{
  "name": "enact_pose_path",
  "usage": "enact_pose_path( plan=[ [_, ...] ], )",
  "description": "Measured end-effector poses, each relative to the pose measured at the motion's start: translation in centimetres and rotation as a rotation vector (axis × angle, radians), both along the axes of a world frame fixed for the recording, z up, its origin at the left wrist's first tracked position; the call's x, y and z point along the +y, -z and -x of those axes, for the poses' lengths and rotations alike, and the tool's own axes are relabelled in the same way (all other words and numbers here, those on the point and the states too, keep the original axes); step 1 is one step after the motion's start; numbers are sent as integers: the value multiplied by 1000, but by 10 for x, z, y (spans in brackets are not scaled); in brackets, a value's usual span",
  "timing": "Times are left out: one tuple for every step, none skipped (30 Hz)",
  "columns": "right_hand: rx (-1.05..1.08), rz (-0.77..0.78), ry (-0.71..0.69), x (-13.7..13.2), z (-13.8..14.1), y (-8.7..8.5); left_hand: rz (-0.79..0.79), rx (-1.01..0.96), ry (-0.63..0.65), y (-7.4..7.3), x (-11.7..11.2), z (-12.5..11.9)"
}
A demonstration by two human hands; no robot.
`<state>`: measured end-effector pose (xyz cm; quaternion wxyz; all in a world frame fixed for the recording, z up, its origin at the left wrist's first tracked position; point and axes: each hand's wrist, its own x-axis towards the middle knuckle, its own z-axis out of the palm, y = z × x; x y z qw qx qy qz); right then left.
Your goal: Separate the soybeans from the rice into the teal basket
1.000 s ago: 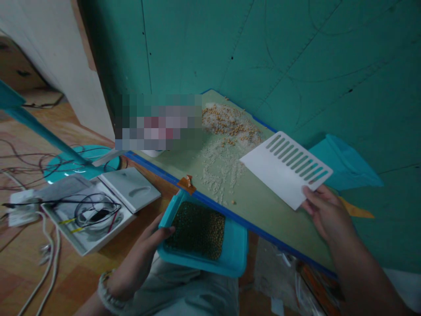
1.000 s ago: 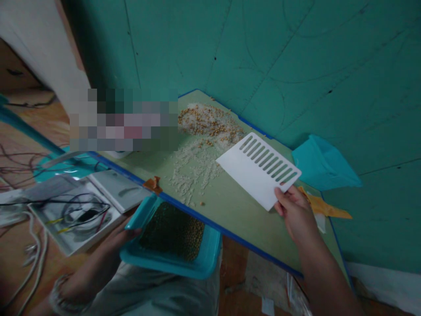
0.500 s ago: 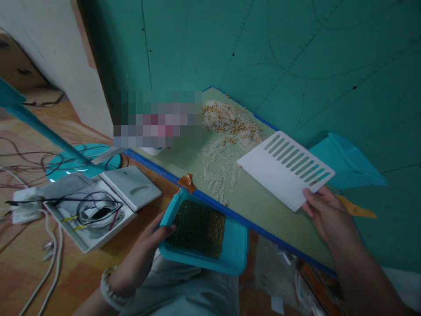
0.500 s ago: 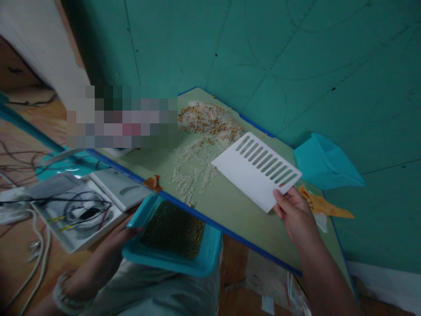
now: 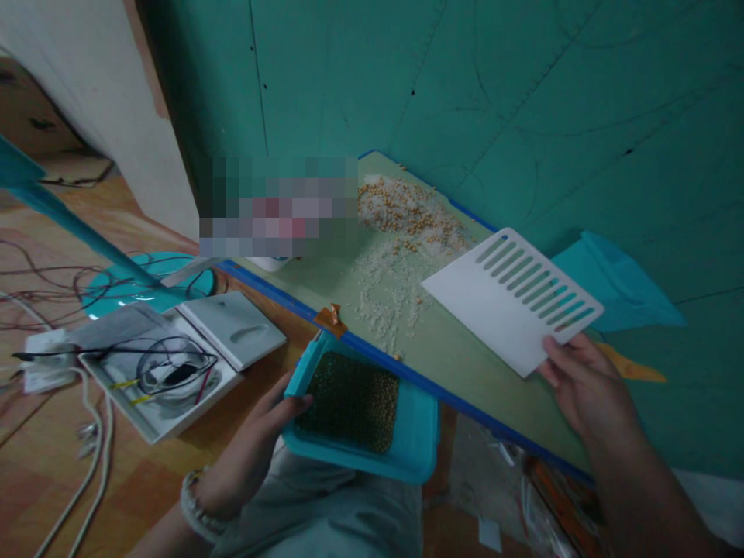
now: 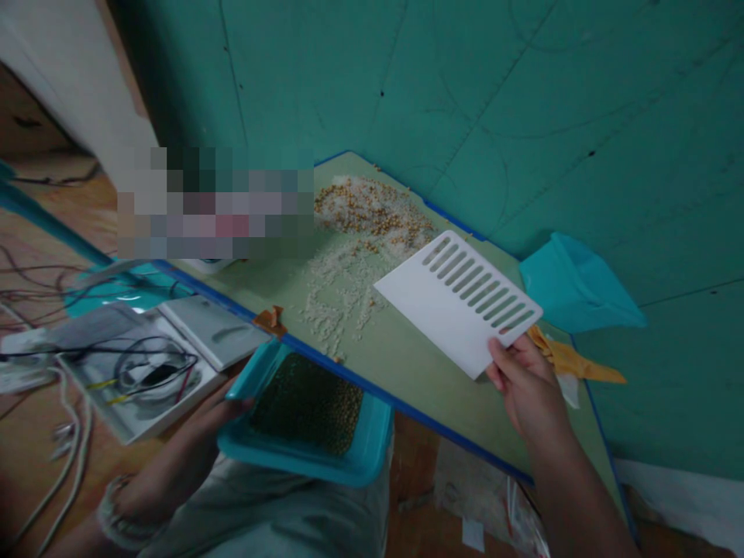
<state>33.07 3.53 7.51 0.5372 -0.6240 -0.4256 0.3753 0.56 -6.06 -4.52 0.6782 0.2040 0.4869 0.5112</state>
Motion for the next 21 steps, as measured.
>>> enact_pose_path(
  plan=[
    [-2,12,-13,0,-1,1,-3,-1,-4,0,0,1],
    [-6,26,-26,-1,-1,1,-3,1,-5,0,0,1],
    [-13,40,-38,-2,-2,1,-1,2,-4,0,0,2],
    [-20,50,-45,-4,-3,1,2,1,-3,0,0,2],
    [-27,54,-45,-6,-3,1,7,2,-3,1,0,2],
    [-31,53,-40,-8,-4,0,11,3,-3,1,0,2],
    [-33,48,-31,-10,-4,-2,13,1,-4,1,0,2],
    [-33,39,-21,-11,-5,-3,14,-2,-7,1,0,2],
    [-33,27,-13,-12,-5,-4,15,-3,-11,1,0,1],
    [-34,13,-9,-12,-5,-4,16,1,-15,1,0,0],
    [-35,1,-13,-11,-4,-5,16,7,-21,1,0,0],
    [-37,-8,-18,-10,-4,-4,16,14,-24,1,0,-1],
    [-39,-12,-26,-8,-4,-3,16,22,-25,1,0,-1],
    [-40,-12,-30,-7,-3,-2,17,29,-24,1,0,-1],
    [-40,-8,-32,-5,-2,-1,20,35,-23,1,0,-1],
    [-40,-2,-30,-4,-2,1,23,40,-22,0,0,-1],
    [-42,5,-29,-3,-1,2,25,49,-22,0,0,0],
    [-44,11,-31,-3,-1,2,23,61,-23,-1,0,0],
    [-44,18,-38,-3,-2,3,16,70,-24,-2,0,0],
    [-42,24,-44,-4,-2,3,6,75,-22,-2,0,1],
    [-39,32,-46,-6,-3,3,-5,73,-18,-3,0,1]
  ],
)
